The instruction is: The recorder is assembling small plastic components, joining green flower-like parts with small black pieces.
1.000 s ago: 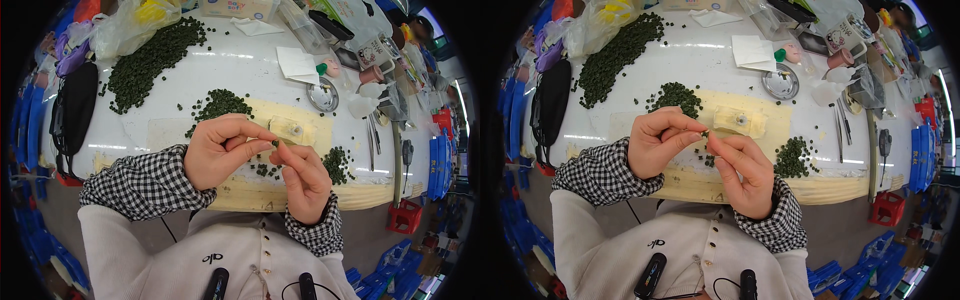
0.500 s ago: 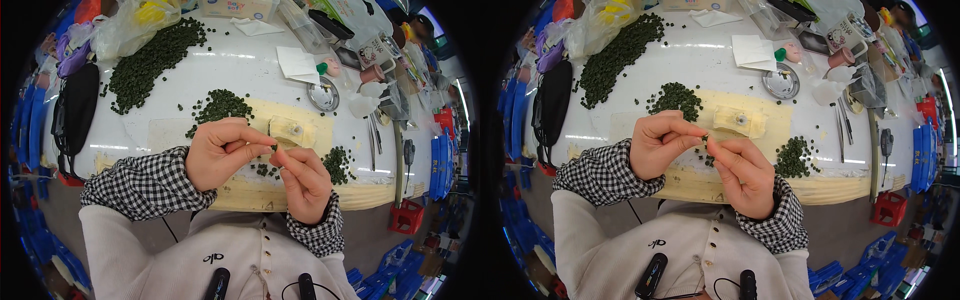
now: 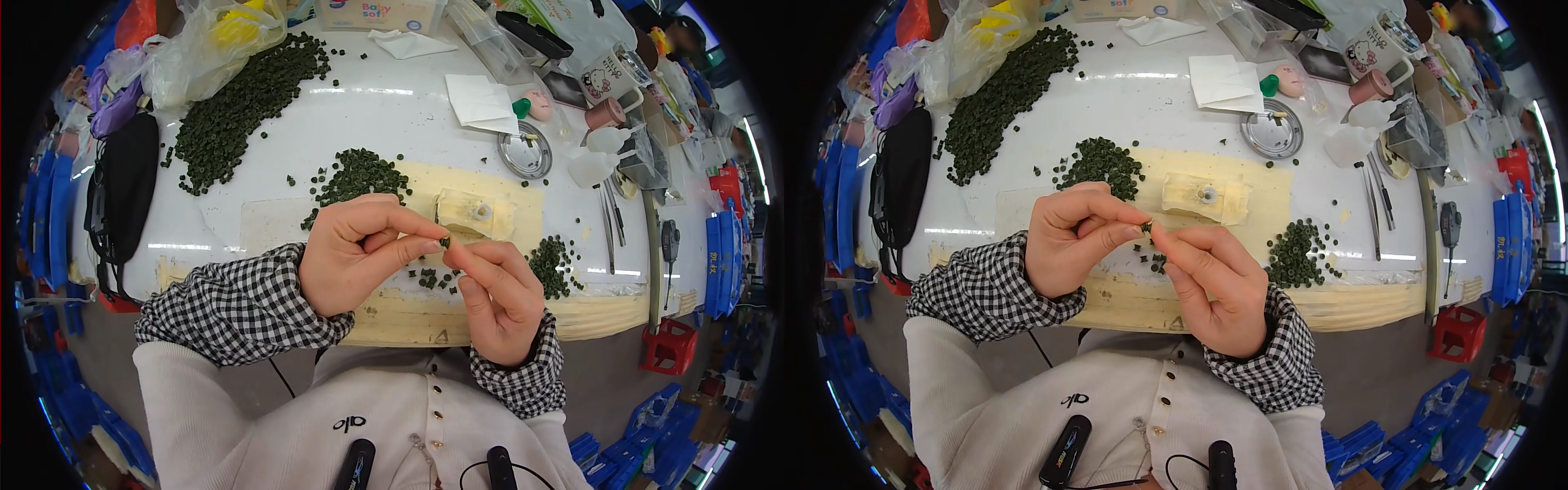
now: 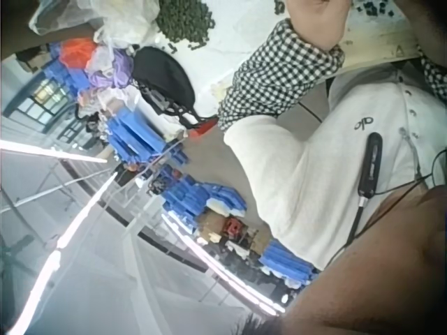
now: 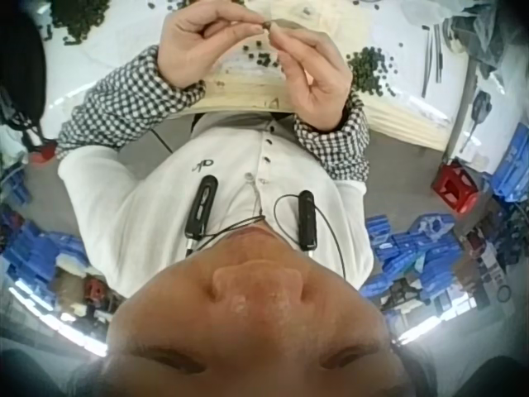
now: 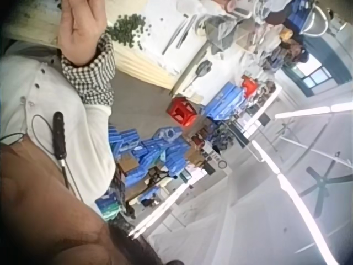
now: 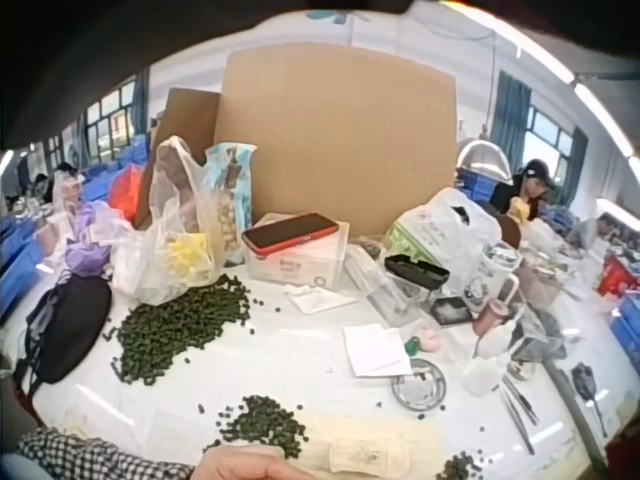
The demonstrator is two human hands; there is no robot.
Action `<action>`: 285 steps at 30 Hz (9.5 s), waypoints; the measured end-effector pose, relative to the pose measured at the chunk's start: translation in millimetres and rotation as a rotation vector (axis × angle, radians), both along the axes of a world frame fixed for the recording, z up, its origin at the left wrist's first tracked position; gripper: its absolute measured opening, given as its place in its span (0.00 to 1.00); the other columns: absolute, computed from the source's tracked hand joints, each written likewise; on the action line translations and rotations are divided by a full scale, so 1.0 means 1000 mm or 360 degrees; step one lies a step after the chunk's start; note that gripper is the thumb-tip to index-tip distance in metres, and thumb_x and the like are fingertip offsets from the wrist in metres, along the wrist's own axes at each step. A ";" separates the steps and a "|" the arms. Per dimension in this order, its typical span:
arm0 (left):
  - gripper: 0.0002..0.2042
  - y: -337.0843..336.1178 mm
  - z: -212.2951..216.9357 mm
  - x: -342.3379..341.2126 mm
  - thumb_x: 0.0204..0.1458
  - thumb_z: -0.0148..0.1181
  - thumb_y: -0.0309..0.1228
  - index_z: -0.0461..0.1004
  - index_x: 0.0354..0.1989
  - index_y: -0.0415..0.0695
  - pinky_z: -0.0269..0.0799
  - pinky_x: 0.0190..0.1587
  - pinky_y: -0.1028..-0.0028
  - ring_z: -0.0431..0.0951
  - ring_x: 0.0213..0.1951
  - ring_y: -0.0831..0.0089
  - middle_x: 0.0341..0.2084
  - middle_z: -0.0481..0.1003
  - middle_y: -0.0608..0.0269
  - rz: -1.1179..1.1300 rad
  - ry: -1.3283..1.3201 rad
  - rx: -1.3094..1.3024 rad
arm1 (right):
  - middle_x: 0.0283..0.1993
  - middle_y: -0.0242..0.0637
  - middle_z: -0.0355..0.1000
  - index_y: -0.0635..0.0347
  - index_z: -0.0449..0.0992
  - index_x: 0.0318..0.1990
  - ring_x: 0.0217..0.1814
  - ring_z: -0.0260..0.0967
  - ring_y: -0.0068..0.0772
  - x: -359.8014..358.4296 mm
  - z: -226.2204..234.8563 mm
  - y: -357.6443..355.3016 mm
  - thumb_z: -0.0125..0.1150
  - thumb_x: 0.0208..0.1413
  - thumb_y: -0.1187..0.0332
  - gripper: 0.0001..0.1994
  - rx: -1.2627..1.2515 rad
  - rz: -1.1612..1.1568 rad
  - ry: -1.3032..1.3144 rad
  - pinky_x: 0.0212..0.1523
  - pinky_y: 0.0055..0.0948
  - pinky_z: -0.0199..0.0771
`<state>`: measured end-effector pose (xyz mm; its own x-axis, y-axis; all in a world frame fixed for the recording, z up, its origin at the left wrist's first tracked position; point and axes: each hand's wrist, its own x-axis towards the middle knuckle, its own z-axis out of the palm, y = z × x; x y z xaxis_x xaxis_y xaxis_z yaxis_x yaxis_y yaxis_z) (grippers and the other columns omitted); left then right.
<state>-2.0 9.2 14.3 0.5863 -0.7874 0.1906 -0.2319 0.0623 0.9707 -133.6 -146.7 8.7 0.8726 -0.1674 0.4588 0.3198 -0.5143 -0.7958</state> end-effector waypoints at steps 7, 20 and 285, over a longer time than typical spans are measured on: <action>0.08 0.001 -0.001 0.000 0.48 0.62 0.18 0.78 0.37 0.38 0.53 0.27 0.83 0.55 0.20 0.86 0.16 0.58 0.76 0.0027 0.0028 -0.0007 | 0.37 0.41 0.70 0.65 0.76 0.46 0.35 0.70 0.35 0.003 0.011 -0.010 0.63 0.46 0.79 0.17 -0.0231 -0.0281 -0.0023 0.36 0.25 0.71; 0.08 0.000 -0.004 0.001 0.48 0.62 0.20 0.79 0.38 0.40 0.53 0.25 0.82 0.55 0.20 0.85 0.15 0.58 0.75 0.0019 -0.0063 -0.0018 | 0.30 0.36 0.67 0.63 0.76 0.33 0.32 0.64 0.36 0.026 0.016 -0.027 0.67 0.41 0.77 0.09 -0.0775 -0.0550 -0.0037 0.31 0.30 0.66; 0.08 -0.001 -0.014 -0.005 0.54 0.60 0.28 0.76 0.39 0.39 0.59 0.24 0.87 0.66 0.23 0.89 0.30 0.79 0.65 -0.0489 0.1600 0.0052 | 0.33 0.37 0.73 0.64 0.80 0.38 0.35 0.71 0.26 -0.009 -0.006 0.006 0.65 0.44 0.83 0.11 0.0494 -0.0204 0.0183 0.36 0.21 0.70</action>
